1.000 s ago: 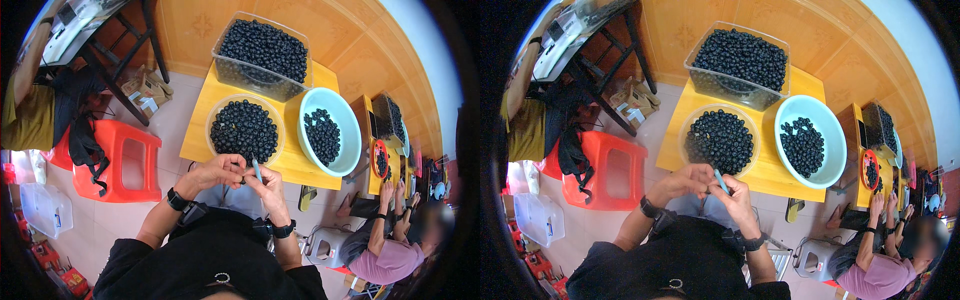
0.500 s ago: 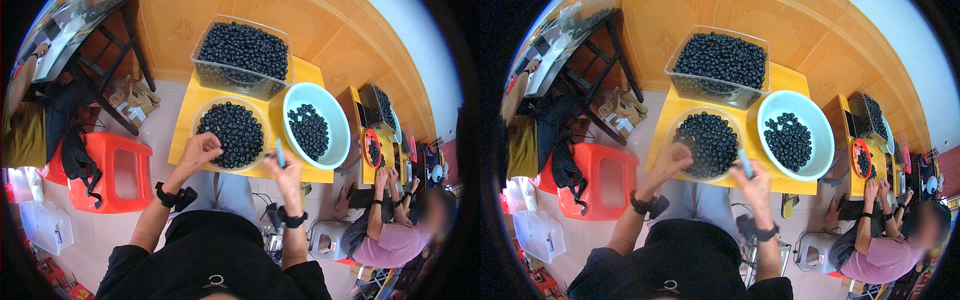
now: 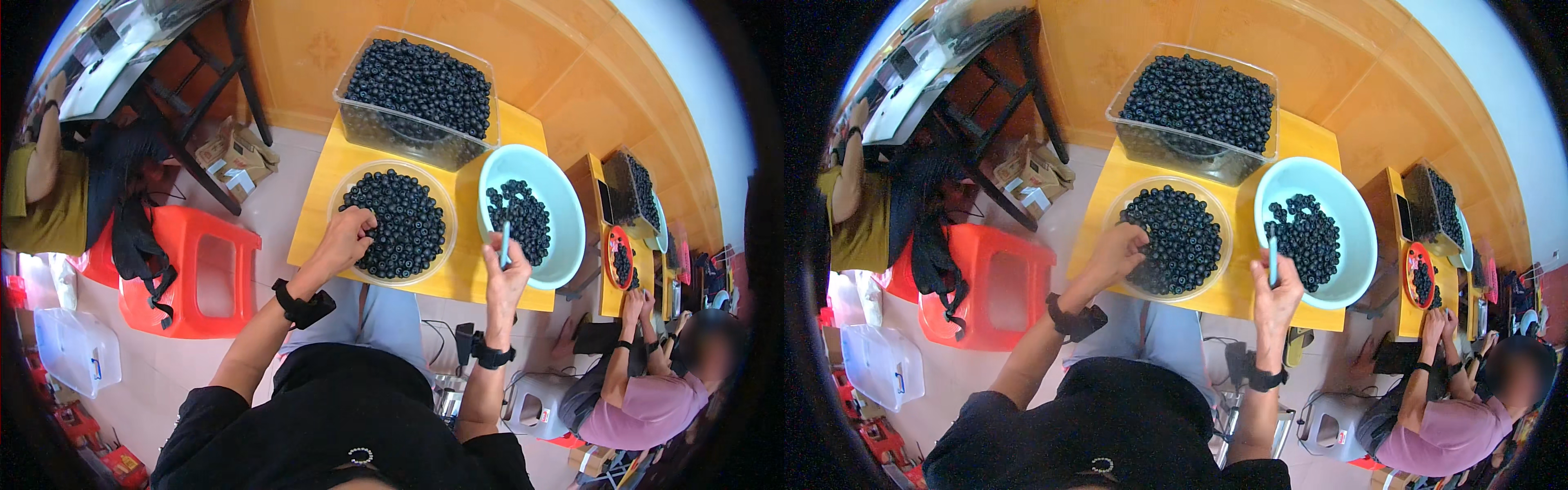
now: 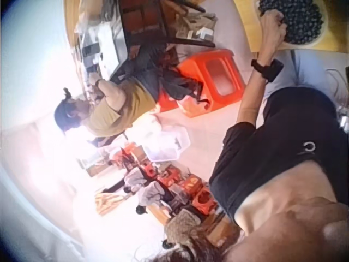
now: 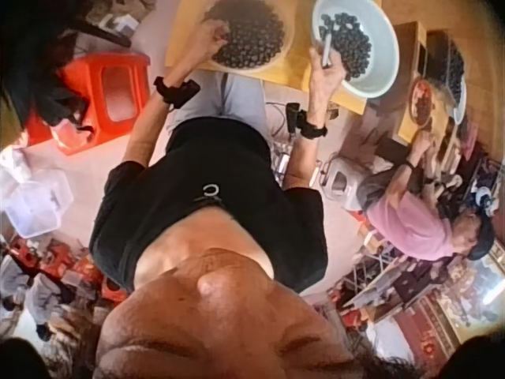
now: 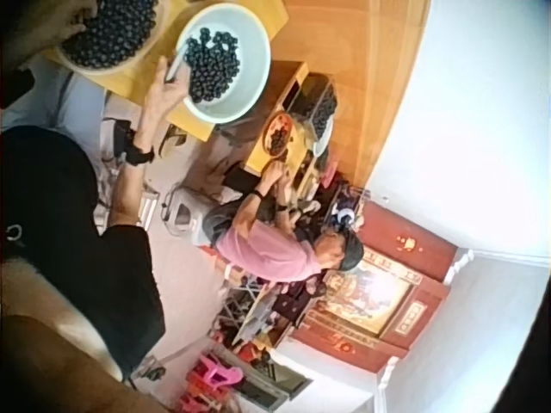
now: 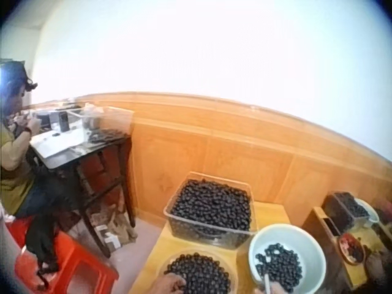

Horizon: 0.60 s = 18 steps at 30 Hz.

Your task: Sorting blueberries between containers while removing stems or damaged fruit using a small tool.

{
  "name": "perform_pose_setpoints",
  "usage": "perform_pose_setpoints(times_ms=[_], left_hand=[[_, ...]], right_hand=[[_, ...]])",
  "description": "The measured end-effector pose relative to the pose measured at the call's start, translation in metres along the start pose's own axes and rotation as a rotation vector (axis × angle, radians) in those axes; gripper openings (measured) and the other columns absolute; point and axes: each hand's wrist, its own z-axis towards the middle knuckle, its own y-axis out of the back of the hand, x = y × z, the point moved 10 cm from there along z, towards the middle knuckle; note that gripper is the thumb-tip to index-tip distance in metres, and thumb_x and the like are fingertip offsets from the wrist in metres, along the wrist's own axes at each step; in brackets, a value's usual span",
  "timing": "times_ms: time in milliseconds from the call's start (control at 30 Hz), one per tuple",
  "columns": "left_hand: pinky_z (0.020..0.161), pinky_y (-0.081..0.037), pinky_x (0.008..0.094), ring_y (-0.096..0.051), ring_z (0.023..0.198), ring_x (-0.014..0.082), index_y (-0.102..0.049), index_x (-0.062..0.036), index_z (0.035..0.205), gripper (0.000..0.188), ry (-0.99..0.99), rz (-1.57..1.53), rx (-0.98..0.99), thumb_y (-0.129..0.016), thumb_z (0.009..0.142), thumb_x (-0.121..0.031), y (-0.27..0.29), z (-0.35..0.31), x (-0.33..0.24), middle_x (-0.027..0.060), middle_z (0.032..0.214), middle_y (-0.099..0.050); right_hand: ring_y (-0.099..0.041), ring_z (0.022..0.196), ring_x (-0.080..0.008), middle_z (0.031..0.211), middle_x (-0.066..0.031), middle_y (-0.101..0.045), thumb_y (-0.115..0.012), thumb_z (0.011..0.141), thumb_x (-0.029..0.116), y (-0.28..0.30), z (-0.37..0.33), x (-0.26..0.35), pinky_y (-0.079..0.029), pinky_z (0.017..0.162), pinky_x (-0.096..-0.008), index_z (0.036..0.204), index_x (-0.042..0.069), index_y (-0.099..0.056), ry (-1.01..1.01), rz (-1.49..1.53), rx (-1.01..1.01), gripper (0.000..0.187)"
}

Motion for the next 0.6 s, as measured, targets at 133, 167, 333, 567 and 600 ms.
perform_pose_setpoints(times_ms=[133, 167, 333, 567, 600], left_hand=[[0.067, -0.046, 0.0385, -0.056, 0.076, 0.0305, -0.054, -0.0002, 0.082, 0.02, -0.053, 0.166, -0.004, -0.057, 0.065, 0.01, -0.007, 0.003, -0.008, 0.0138, 0.079, -0.053], [0.068, -0.045, 0.0408, -0.055, 0.079, 0.0329, -0.053, -0.0008, 0.08, 0.018, -0.094, 0.257, -0.016, -0.054, 0.066, 0.009, -0.01, 0.003, -0.011, 0.0144, 0.08, -0.053], [0.068, -0.041, 0.0415, -0.052, 0.079, 0.0324, -0.053, -0.0043, 0.08, 0.019, -0.17, 0.426, -0.046, -0.052, 0.066, 0.008, -0.018, 0.001, -0.008, 0.0125, 0.08, -0.052], [0.067, -0.035, 0.0387, -0.05, 0.08, 0.0281, -0.054, -0.0083, 0.082, 0.021, -0.238, 0.397, -0.043, -0.055, 0.066, 0.005, -0.02, -0.003, -0.009, 0.0084, 0.08, -0.051], [0.067, -0.035, 0.0387, -0.05, 0.08, 0.0281, -0.054, -0.0083, 0.082, 0.021, -0.239, 0.397, -0.044, -0.055, 0.066, 0.005, -0.02, -0.003, -0.011, 0.0084, 0.08, -0.051]], right_hand=[[-0.047, 0.071, -0.006, 0.079, 0.0015, -0.057, -0.064, 0.081, 0.008, -0.012, -0.025, -0.017, -0.039, 0.065, -0.0204, 0.095, 0.0, -0.064, -0.109, 0.012, 0.025, 0.016], [-0.047, 0.07, -0.0071, 0.077, -0.0002, -0.056, -0.064, 0.079, 0.005, -0.015, -0.028, -0.021, -0.039, 0.064, -0.021, 0.094, -0.001, -0.064, -0.128, 0.072, 0.024, 0.015], [-0.045, 0.067, -0.007, 0.076, -0.0012, -0.055, -0.063, 0.079, 0.002, -0.025, -0.039, -0.019, -0.038, 0.061, -0.0207, 0.092, -0.003, -0.064, -0.155, 0.132, 0.052, 0.014], [-0.051, 0.073, -0.0073, 0.079, -0.0008, -0.06, -0.063, 0.081, 0.005, -0.038, -0.047, -0.024, -0.041, 0.069, -0.0209, 0.092, -0.003, -0.064, -0.231, 0.13, 0.108, 0.014], [-0.051, 0.073, -0.0073, 0.079, -0.0008, -0.06, -0.063, 0.081, 0.005, -0.039, -0.047, -0.024, -0.041, 0.069, -0.0209, 0.092, -0.003, -0.064, -0.229, 0.129, 0.109, 0.014]])
